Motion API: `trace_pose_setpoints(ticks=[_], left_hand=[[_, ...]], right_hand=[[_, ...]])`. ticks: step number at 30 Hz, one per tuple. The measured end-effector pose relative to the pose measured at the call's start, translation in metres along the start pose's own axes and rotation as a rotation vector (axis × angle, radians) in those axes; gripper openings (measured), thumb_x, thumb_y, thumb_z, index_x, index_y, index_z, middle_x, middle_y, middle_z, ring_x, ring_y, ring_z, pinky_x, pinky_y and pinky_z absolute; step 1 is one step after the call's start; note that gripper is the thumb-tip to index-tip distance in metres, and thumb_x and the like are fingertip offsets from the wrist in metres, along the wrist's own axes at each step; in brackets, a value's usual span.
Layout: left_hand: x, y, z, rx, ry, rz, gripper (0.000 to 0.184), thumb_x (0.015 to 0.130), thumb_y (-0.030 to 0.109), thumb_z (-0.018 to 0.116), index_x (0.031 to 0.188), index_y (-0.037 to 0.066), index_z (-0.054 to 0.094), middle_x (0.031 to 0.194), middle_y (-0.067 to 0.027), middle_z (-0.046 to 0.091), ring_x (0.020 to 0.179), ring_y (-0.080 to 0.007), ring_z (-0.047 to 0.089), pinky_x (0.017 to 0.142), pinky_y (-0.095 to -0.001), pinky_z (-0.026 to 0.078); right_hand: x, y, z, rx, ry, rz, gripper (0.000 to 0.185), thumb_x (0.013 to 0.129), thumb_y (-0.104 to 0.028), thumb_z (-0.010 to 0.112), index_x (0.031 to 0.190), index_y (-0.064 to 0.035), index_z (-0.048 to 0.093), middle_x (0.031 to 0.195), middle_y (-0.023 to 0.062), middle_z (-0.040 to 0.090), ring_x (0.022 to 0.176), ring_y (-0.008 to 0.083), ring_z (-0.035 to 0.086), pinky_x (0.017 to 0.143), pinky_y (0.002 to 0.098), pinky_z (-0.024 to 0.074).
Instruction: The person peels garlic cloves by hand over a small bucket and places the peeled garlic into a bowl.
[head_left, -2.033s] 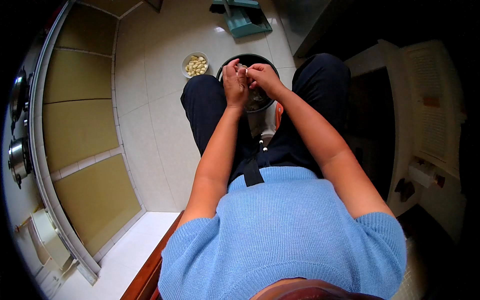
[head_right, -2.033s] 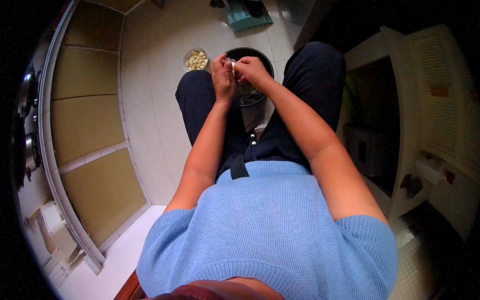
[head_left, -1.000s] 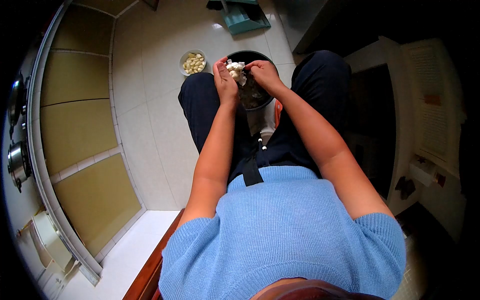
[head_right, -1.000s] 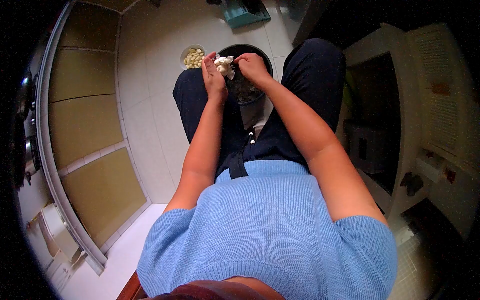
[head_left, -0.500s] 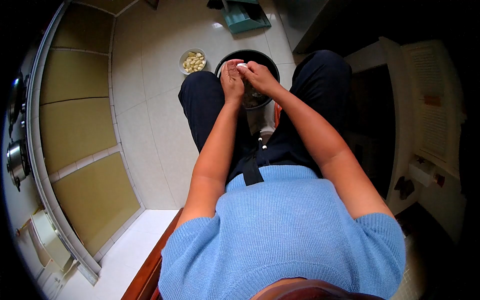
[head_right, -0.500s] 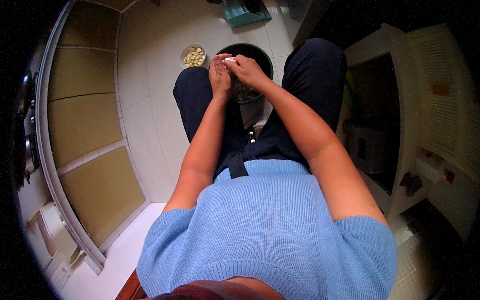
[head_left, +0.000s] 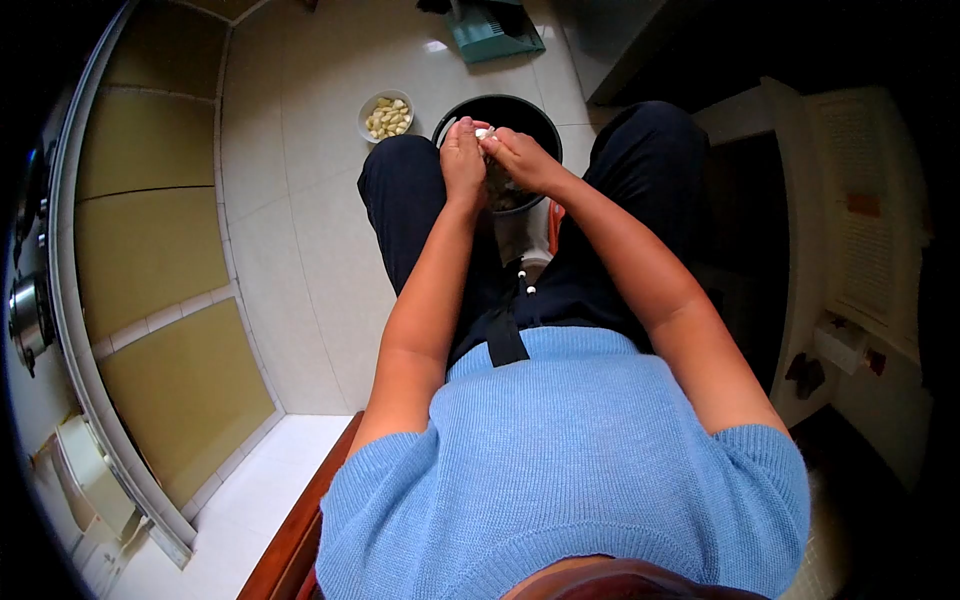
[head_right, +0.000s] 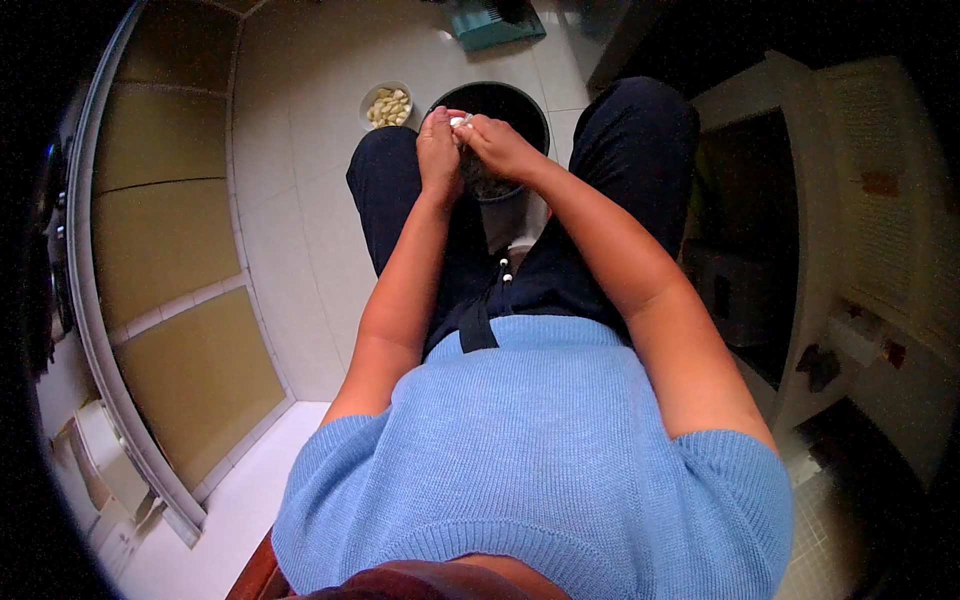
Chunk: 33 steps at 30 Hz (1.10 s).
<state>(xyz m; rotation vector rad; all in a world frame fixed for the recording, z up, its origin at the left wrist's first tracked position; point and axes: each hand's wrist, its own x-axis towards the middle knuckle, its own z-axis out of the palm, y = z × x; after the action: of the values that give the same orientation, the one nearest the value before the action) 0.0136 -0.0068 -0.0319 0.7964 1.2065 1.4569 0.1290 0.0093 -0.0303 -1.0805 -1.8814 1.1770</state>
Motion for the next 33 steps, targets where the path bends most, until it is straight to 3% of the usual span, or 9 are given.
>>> trace_pose_setpoints(ticks=[3, 7, 10, 14, 18, 20, 23, 28, 33], left_hand=[[0.001, 0.001, -0.001, -0.007, 0.003, -0.006, 0.034, 0.096, 0.030, 0.040, 0.084, 0.003, 0.057, 0.071, -0.0019, 0.055, 0.063, -0.0072, 0.049, 0.057, -0.0223, 0.040], [0.000, 0.012, -0.005, -0.046, -0.019, -0.125, 0.033, 0.096, 0.030, 0.039, 0.090, 0.002, 0.056, 0.074, -0.0042, 0.056, 0.066, -0.0107, 0.053, 0.059, -0.0245, 0.043], [0.001, 0.014, -0.005, -0.220, 0.003, -0.179, 0.033, 0.096, 0.030, 0.038, 0.090, 0.003, 0.055, 0.073, -0.0045, 0.056, 0.065, -0.0113, 0.054, 0.056, -0.0249, 0.044], [0.000, 0.012, 0.002, -0.246, 0.019, -0.115, 0.030, 0.096, 0.029, 0.041, 0.086, 0.004, 0.056, 0.069, -0.0008, 0.054, 0.057, -0.0076, 0.049, 0.049, -0.0229, 0.040], [0.007, -0.004, -0.002, 0.052, -0.062, 0.019, 0.029, 0.096, 0.027, 0.041, 0.090, 0.003, 0.056, 0.073, -0.0025, 0.056, 0.059, -0.0081, 0.050, 0.052, -0.0235, 0.042], [0.007, -0.005, 0.001, 0.083, -0.086, 0.048, 0.031, 0.096, 0.028, 0.040, 0.091, 0.002, 0.056, 0.078, -0.0052, 0.059, 0.062, -0.0102, 0.053, 0.055, -0.0249, 0.045], [0.005, 0.005, 0.006, 0.006, -0.047, 0.030, 0.028, 0.096, 0.026, 0.041, 0.089, 0.003, 0.057, 0.070, -0.0005, 0.054, 0.057, -0.0063, 0.046, 0.052, -0.0215, 0.040], [0.006, 0.008, -0.001, -0.330, -0.010, -0.185, 0.028, 0.096, 0.026, 0.039, 0.091, 0.003, 0.055, 0.074, -0.0054, 0.057, 0.063, -0.0139, 0.055, 0.053, -0.0256, 0.047], [0.010, 0.010, -0.007, -0.377, 0.072, -0.249, 0.026, 0.094, 0.026, 0.042, 0.091, 0.003, 0.055, 0.075, -0.0065, 0.057, 0.064, -0.0159, 0.056, 0.052, -0.0282, 0.048]], right_hand=[[-0.001, -0.004, -0.003, 0.074, -0.045, 0.006, 0.030, 0.094, -0.027, 0.042, 0.089, -0.0009, 0.055, 0.076, 0.0106, 0.055, 0.071, 0.0231, 0.054, 0.065, 0.0329, 0.0420], [0.002, 0.008, -0.005, 0.161, -0.121, 0.078, 0.033, 0.094, -0.028, 0.042, 0.087, 0.0009, 0.057, 0.077, 0.0114, 0.059, 0.072, 0.0212, 0.057, 0.066, 0.0341, 0.0442], [0.003, -0.001, -0.008, 0.353, -0.158, 0.133, 0.031, 0.094, -0.027, 0.041, 0.086, -0.0007, 0.057, 0.072, 0.0047, 0.055, 0.066, 0.0120, 0.052, 0.060, 0.0266, 0.0422], [0.001, -0.023, -0.014, 0.504, -0.125, 0.423, 0.030, 0.091, -0.031, 0.045, 0.087, -0.0044, 0.056, 0.072, 0.0009, 0.055, 0.061, 0.0091, 0.051, 0.051, 0.0222, 0.0404], [0.005, -0.023, -0.014, 0.543, -0.051, 0.589, 0.028, 0.086, -0.033, 0.052, 0.085, -0.0054, 0.055, 0.073, 0.0009, 0.056, 0.057, 0.0095, 0.051, 0.046, 0.0220, 0.0403], [0.005, -0.016, -0.014, 0.553, -0.046, 0.573, 0.026, 0.085, -0.031, 0.054, 0.085, -0.0055, 0.055, 0.073, 0.0011, 0.056, 0.056, 0.0090, 0.051, 0.045, 0.0211, 0.0395], [0.007, -0.007, -0.014, 0.593, -0.004, 0.591, 0.023, 0.084, -0.029, 0.056, 0.084, -0.0058, 0.054, 0.072, 0.0012, 0.056, 0.054, 0.0079, 0.050, 0.044, 0.0196, 0.0375], [0.009, -0.006, -0.018, 0.730, 0.010, 0.559, 0.021, 0.085, -0.027, 0.055, 0.084, -0.0065, 0.054, 0.068, 0.0003, 0.055, 0.051, 0.0068, 0.046, 0.041, 0.0193, 0.0347], [0.009, -0.007, -0.020, 0.879, 0.074, 0.534, 0.020, 0.090, -0.025, 0.049, 0.090, -0.0062, 0.057, 0.072, 0.0007, 0.054, 0.055, 0.0077, 0.048, 0.046, 0.0184, 0.0365]])
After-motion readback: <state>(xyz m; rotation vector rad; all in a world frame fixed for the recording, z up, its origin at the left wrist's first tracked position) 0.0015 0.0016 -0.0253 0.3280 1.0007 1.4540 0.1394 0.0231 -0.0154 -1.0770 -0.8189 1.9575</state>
